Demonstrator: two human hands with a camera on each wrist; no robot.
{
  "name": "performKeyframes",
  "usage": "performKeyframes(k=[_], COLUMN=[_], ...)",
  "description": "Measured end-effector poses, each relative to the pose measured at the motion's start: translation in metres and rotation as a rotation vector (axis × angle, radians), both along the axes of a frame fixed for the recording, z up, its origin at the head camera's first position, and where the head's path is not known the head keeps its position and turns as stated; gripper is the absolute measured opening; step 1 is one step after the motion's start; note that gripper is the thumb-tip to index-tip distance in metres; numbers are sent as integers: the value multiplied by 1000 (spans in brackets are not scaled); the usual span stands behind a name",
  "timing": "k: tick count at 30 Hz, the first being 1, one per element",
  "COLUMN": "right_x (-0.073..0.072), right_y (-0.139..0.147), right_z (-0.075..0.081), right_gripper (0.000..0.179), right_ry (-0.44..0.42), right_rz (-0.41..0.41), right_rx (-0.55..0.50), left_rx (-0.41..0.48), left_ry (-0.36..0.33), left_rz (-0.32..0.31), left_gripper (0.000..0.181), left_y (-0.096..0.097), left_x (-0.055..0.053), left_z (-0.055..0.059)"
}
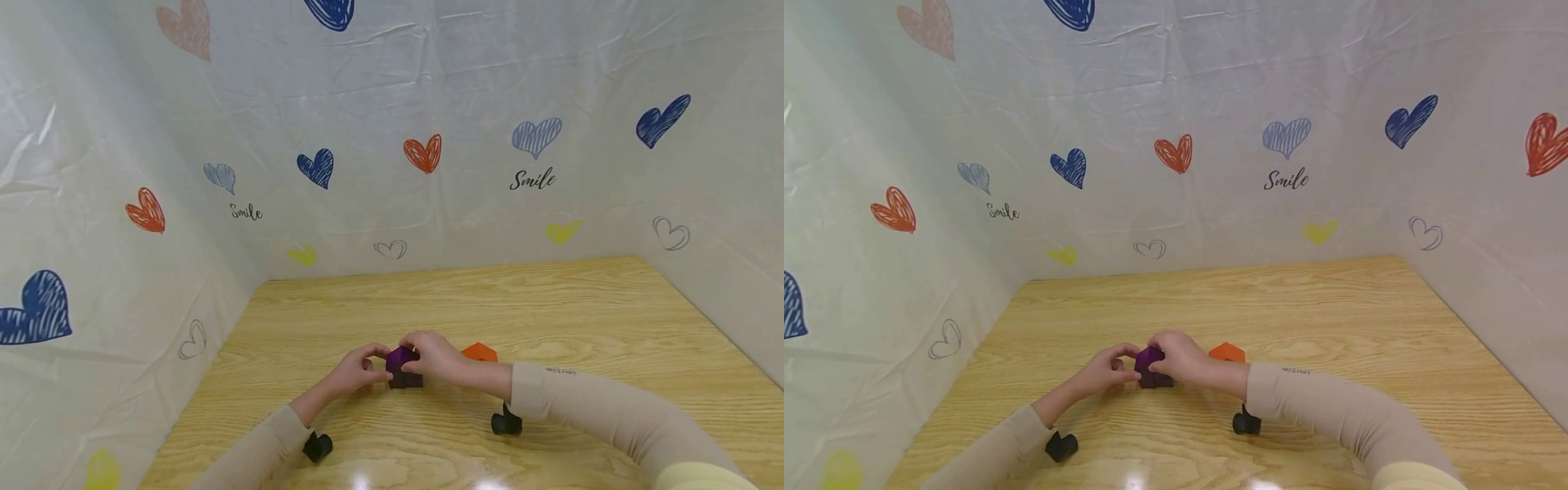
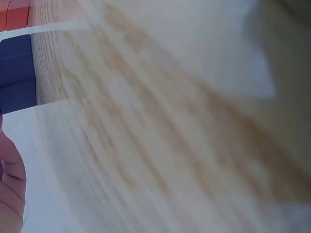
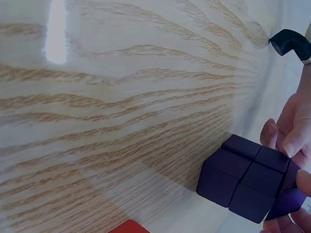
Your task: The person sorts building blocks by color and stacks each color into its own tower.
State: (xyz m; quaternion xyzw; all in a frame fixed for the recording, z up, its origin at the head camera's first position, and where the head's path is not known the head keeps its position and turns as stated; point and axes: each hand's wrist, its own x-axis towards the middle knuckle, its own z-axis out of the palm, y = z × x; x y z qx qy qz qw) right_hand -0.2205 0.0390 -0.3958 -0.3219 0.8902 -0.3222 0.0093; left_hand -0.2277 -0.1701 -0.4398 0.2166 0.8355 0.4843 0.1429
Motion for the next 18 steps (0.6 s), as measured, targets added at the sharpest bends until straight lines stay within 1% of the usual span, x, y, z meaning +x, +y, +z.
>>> performKeyframes(k=[7, 10, 14, 18], right_x=[0, 1, 4, 6], right_y=[0, 1, 4, 9], right_z=[-3, -4, -6, -11], right_gripper=[30, 39, 48, 43], right_ry=[-1, 3, -27, -58], right_rz=[0, -20, -63, -68], right_rx=[20, 37, 42, 22], left_rx=[9, 0, -1, 11], left_ry=[17, 15, 10, 7], left_rz=[0, 1, 9, 14], left_gripper=[36, 36, 35, 34], left_y=[-1, -1, -1, -1], left_x=[-1, -1, -1, 0], left_z=[-1, 0, 1, 1])
